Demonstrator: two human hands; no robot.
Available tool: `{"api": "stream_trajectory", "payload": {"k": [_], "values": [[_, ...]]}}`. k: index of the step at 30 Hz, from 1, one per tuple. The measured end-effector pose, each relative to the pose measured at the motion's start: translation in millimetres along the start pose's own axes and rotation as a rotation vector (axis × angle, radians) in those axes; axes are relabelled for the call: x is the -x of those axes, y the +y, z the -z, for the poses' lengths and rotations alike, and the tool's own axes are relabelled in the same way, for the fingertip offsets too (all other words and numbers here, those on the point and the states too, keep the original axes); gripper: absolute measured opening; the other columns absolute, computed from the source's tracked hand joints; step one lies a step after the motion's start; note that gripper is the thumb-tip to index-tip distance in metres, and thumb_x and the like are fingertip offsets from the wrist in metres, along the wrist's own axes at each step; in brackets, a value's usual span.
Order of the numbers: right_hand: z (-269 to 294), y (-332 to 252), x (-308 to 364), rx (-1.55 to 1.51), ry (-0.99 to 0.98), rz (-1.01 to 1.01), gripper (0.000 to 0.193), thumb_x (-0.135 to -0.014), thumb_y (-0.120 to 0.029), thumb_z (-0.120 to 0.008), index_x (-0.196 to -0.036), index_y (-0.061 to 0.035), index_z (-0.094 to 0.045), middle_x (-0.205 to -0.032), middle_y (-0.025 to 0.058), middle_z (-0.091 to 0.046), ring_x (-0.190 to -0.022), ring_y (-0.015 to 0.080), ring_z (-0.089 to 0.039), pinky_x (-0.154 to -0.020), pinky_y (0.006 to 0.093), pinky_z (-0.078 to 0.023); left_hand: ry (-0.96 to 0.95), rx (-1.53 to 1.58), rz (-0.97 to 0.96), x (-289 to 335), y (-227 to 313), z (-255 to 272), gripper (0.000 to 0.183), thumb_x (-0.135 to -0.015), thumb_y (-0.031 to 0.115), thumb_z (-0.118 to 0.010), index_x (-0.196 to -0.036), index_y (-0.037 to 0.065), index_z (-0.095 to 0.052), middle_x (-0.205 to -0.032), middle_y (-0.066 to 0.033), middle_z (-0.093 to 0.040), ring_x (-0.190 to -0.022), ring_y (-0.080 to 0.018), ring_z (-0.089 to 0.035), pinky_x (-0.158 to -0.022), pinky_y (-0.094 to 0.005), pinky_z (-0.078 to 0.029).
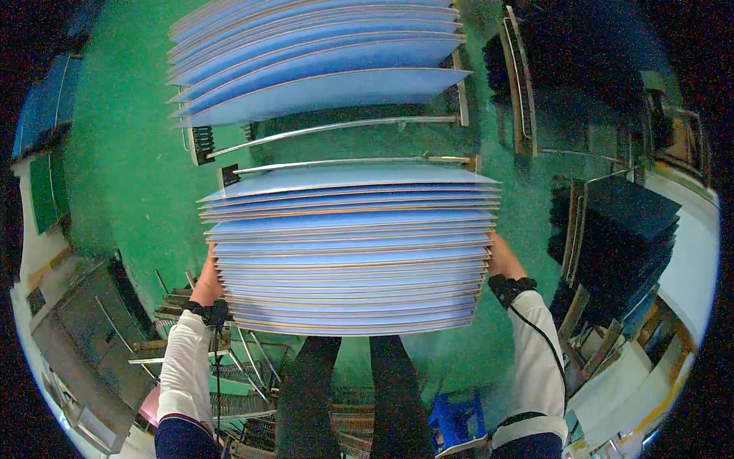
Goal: Feeding panels into a machine and moving a rack on a factory floor.
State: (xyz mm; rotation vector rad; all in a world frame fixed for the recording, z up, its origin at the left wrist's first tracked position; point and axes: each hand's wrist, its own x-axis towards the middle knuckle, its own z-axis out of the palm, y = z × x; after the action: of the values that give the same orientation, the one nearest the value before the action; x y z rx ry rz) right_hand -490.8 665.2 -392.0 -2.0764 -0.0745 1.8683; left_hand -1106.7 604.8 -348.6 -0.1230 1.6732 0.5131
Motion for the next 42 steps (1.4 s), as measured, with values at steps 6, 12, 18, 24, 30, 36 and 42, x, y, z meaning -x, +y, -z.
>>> {"api": "stream_trajectory", "payload": {"k": [6, 12, 18, 24, 30, 36, 42], "values": [[18, 10, -12, 0.078, -0.142, 0.032, 0.047, -0.086, -0.042, -0.049, -0.120, -0.0101, -0.050, -0.113, 0.0078, -0.055, -0.099, 0.0214, -0.051, -0.086, 0.0358, -0.042, 0.075, -0.036, -0.017, -10, -3, 1, 0.079, -0.075, 0.072, -0.044, -0.127, 0.012, -0.047, -0.125, -0.0100, -0.050, -0.111, -0.0287, -0.048, -0.088, -0.0485, -0.041], [61, 44, -25, 0.402, -0.172, 0.507, 0.067, -0.078, -0.006, -0.059, -0.136, -0.0042, -0.026, -0.128, 0.0118, -0.043, -0.116, 0.0237, -0.043, -0.094, 0.0356, -0.038, 0.019, 0.002, -0.013, 33, -2, -26, 0.076, -0.079, 0.069, -0.042, -0.128, 0.011, -0.046, -0.125, -0.0102, -0.051, -0.111, -0.0297, -0.048, -0.092, -0.0477, -0.039], [141, 117, -24, 0.287, -0.065, 0.191, 0.072, -0.078, -0.018, -0.062, -0.138, -0.0109, -0.023, -0.133, 0.0133, -0.035, -0.114, 0.0300, -0.041, -0.093, 0.0433, -0.036, -0.129, 0.069, -0.074, 73, -13, -46, 0.067, -0.084, 0.060, -0.043, -0.126, 0.009, -0.048, -0.125, -0.0096, -0.051, -0.111, -0.0279, -0.048, -0.094, -0.0448, -0.039], [181, 162, 86, 0.223, 0.163, -0.007, 0.089, -0.068, -0.076, -0.044, -0.132, -0.0157, -0.030, -0.126, 0.0120, -0.042, -0.107, 0.0315, -0.046, -0.084, 0.0586, -0.036, -0.161, -0.125, -0.065, 113, -20, -64, 0.067, -0.086, 0.059, -0.042, -0.129, 0.008, -0.044, -0.126, -0.0089, -0.050, -0.113, -0.0260, -0.048, -0.094, -0.0409, -0.039], [239, 240, 231, 0.259, -0.020, 0.214, 0.082, -0.075, -0.064, -0.050, -0.137, -0.0191, -0.021, -0.136, 0.0134, -0.031, -0.116, 0.0404, -0.038, -0.085, 0.0670, -0.032, -0.348, -0.178, 0.039, 198, -3, -89, 0.061, -0.090, 0.054, -0.040, -0.129, 0.007, -0.042, -0.125, -0.0112, -0.050, -0.110, -0.0253, -0.049, -0.091, -0.0412, -0.042], [269, 321, 343, -0.691, -0.042, -0.069, 0.058, -0.087, -0.047, -0.045, -0.132, -0.0115, -0.038, -0.129, 0.0119, -0.046, -0.118, 0.0304, -0.043, -0.090, 0.0549, -0.040, -0.306, -0.393, -0.011, 339, 33, -144, 0.062, -0.091, 0.054, -0.039, -0.128, 0.005, -0.042, -0.122, -0.0115, -0.052, -0.107, -0.0246, -0.052, -0.089, -0.0399, -0.044], [185, 408, 454, -0.858, 0.105, 0.405, 0.046, -0.093, -0.037, -0.042, -0.126, -0.0054, -0.042, -0.113, 0.0093, -0.054, -0.096, 0.0239, -0.055, -0.080, 0.0341, -0.046, -0.280, -0.778, -0.316, 421, 61, -137, 0.063, -0.090, 0.054, -0.040, -0.123, 0.001, -0.047, -0.117, -0.0133, -0.054, -0.104, -0.0243, -0.053, -0.087, -0.0396, -0.045]]}}
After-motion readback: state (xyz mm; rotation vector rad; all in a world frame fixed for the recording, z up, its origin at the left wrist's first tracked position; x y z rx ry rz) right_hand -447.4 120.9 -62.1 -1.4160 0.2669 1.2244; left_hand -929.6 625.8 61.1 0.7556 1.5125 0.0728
